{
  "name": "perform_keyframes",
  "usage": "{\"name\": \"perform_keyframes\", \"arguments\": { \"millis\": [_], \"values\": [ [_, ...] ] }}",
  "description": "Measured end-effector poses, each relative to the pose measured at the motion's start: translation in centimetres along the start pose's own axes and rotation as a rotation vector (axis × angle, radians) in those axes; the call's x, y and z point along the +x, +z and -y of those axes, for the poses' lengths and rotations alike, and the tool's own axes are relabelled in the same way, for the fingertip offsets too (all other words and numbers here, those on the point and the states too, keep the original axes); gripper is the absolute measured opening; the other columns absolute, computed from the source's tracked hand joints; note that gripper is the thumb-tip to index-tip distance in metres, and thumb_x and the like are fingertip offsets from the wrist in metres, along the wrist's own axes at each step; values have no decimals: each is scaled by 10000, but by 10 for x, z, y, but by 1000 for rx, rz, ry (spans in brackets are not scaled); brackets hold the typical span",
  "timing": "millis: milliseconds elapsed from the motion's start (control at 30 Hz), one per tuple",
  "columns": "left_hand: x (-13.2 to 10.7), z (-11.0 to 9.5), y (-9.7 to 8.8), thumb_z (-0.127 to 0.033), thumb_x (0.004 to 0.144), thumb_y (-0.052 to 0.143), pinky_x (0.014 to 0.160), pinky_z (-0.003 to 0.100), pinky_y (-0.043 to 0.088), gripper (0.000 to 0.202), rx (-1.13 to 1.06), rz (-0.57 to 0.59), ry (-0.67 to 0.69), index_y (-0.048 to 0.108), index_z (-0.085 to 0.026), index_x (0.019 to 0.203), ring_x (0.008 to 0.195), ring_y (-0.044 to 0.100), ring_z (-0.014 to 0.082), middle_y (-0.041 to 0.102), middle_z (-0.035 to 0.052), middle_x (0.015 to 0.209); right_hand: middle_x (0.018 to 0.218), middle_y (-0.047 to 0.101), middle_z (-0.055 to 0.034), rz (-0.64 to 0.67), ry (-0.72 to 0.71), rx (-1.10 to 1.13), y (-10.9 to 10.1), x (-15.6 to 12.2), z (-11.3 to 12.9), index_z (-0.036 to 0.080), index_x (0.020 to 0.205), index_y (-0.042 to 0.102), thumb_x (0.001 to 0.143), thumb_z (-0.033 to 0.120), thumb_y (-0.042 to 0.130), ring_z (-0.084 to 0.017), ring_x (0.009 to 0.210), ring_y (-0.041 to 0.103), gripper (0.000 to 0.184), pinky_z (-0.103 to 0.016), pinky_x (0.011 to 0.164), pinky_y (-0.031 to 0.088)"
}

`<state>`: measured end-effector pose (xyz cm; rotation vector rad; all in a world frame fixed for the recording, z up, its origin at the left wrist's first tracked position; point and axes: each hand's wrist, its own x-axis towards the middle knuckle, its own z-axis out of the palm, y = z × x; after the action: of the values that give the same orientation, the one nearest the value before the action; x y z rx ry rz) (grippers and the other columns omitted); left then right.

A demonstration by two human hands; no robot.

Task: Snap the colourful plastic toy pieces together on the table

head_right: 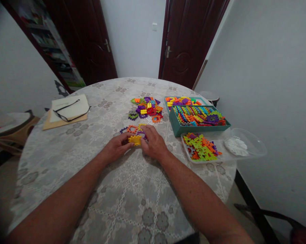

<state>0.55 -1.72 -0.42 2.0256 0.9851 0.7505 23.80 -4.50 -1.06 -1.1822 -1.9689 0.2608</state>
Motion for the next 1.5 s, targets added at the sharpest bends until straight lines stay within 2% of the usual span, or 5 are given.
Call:
{"name": "perform_keyframes", "arguments": {
  "millis": [400, 933, 1133, 1333, 1500],
  "values": [
    [-4, -15, 1, -275, 928, 623, 809, 324, 449, 175, 138, 145, 23, 709, -252, 1079, 854, 630, 200, 735, 31, 966, 1281, 618, -170, 247, 439, -432, -20, 7, -9, 173, 1416, 610, 974, 383, 620, -299, 1136, 657, 489, -372, 969, 503],
    [-2, -5, 0, -292, 930, 640, 814, 343, 474, 166, 129, 80, 28, 728, -246, 1063, 885, 605, 217, 702, 58, 991, 823, 648, 20, 97, 356, 145, -30, 3, -15, 214, 930, 658, 881, 260, 557, -171, 774, 568, 121, -274, 714, 399],
    [0, 2, 2, -267, 918, 666, 905, 357, 511, 221, 54, 10, 89, 743, -236, 1123, 1104, 613, 231, 614, 107, 1331, 797, 651, 18, 242, 295, 188, -42, 4, -12, 202, 880, 688, 841, 228, 566, -158, 739, 548, 130, -263, 675, 388],
    [-2, -6, 3, -231, 903, 661, 760, 314, 472, 226, 8, 49, -38, 676, -222, 1128, 809, 608, 175, 701, 40, 988, 790, 643, 11, 376, 268, 248, -42, 3, -10, 203, 837, 669, 852, 231, 557, -154, 747, 544, 116, -262, 686, 396],
    [-4, -9, 2, -228, 897, 644, 718, 297, 457, 467, -11, 41, -42, 572, -235, 1358, 758, 617, 147, 697, 64, 1123, 751, 626, 17, 409, 290, 299, -43, 2, -11, 198, 818, 673, 841, 226, 564, -154, 731, 536, 115, -252, 656, 389]
  ]
}}
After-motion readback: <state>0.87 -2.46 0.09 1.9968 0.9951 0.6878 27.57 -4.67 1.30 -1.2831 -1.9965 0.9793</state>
